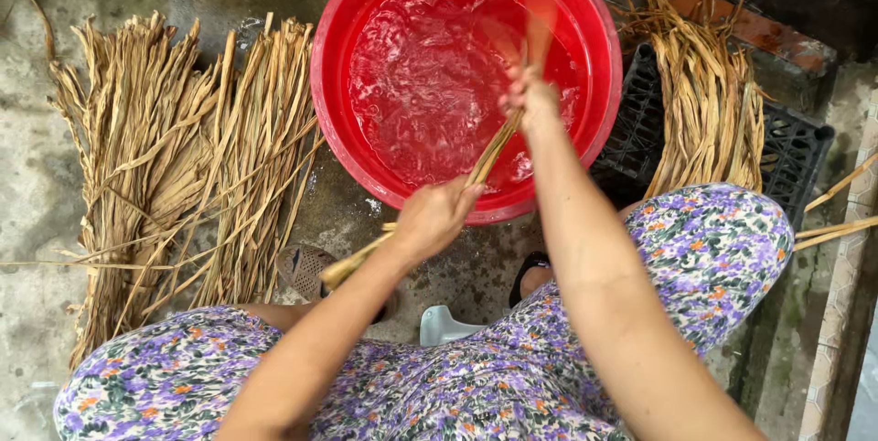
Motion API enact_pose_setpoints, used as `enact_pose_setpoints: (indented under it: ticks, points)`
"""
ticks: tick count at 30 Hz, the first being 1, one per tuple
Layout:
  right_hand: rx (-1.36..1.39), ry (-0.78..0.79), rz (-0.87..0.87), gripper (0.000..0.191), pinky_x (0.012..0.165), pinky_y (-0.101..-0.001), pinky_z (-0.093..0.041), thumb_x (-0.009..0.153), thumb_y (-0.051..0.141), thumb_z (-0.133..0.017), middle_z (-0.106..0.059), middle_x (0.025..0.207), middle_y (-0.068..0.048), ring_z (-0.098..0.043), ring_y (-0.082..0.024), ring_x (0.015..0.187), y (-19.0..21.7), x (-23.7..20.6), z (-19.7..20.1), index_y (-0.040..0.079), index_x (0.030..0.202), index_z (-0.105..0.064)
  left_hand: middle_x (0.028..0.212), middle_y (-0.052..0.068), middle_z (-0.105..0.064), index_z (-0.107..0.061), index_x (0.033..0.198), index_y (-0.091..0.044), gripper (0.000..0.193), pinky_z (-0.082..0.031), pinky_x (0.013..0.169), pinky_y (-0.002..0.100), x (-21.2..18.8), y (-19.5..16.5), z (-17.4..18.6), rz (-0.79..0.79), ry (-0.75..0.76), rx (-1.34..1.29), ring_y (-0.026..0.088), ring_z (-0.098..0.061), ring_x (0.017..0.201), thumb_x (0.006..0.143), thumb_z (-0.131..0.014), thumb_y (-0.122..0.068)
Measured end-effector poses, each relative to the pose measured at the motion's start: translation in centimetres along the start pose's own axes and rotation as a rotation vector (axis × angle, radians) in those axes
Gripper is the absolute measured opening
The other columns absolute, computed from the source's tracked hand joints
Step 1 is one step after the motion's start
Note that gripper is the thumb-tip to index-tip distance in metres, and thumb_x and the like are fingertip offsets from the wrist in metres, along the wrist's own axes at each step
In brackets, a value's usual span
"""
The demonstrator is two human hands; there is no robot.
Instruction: The person sits on a low stool and washes bundles of dried tobacco leaves in a red basin of water. They dip each bundle into the water, rub and squeeze the leaves, then place the washed bundle on the wet concrete ground beside the basin.
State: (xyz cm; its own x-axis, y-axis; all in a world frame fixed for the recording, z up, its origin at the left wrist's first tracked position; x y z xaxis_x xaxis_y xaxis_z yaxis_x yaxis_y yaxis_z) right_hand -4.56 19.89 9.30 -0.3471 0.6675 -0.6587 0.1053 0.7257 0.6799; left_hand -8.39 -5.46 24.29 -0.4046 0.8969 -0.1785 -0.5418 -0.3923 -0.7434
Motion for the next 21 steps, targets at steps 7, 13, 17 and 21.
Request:
enact_pose_setpoints:
  ticks: [7,13,17,21]
  points:
    - [-0.092,0.325,0.274,0.041,0.056,-0.0322,-0.057,0.108,0.038,-0.04,-0.06,0.071,-0.003,-0.054,-0.013,0.055,13.2,-6.4,-7.6,0.005,0.105,-0.063,0.078,0.008,-0.074,-0.068,0.123,-0.013,0.029,-0.053,0.057,0.038,-2.1,-1.7,7.9,0.022,-0.03,-0.147,0.019,-0.064,0.061,0.103,-0.056,-0.031]
    - [-0.511,0.615,0.222,0.057,0.087,-0.0315,-0.057,0.096,0.056,-0.042,-0.073,0.099,-0.005,-0.068,-0.015,0.093,14.8,-17.8,-12.9,0.011,0.127,-0.058,0.086,0.001,-0.071,-0.052,0.144,-0.022,0.041,-0.05,0.059,0.027,0.2,-1.4,10.1,0.12,0.058,-0.49,0.008,-0.055,0.062,0.104,-0.05,-0.024]
    - [-0.6,0.58,0.118,0.037,0.056,-0.0219,-0.05,0.092,0.02,-0.067,-0.077,0.092,-0.004,-0.071,-0.013,0.079,8.5,-18.6,-13.7,0.017,0.127,-0.058,0.073,0.007,-0.052,-0.07,0.121,-0.019,0.034,-0.041,0.055,0.034,2.2,-1.2,7.4,0.253,0.092,-0.494,0.015,-0.047,0.058,0.107,-0.044,-0.037]
    - [-0.534,0.558,0.247,0.027,0.056,-0.0222,-0.06,0.1,0.016,-0.059,-0.074,0.082,-0.007,-0.069,-0.012,0.065,6.6,-15.7,-13.7,0.004,0.123,-0.066,0.078,-0.002,-0.067,-0.072,0.103,-0.008,0.039,-0.053,0.066,0.028,3.0,-3.1,6.5,-0.027,0.031,-0.395,0.006,-0.06,0.069,0.108,-0.047,-0.039]
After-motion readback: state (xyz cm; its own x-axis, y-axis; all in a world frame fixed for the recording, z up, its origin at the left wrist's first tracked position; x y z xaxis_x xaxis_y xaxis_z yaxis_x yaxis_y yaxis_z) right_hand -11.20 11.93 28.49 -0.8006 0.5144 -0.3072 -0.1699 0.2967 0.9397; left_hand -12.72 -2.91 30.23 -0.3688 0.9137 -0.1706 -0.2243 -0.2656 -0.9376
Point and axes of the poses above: each hand's wrist, its own x-axis towards the middle knuckle, its own z-axis out of the back of the hand, y = z × x, the point moved 9 cm from there along x, towards the middle knuckle
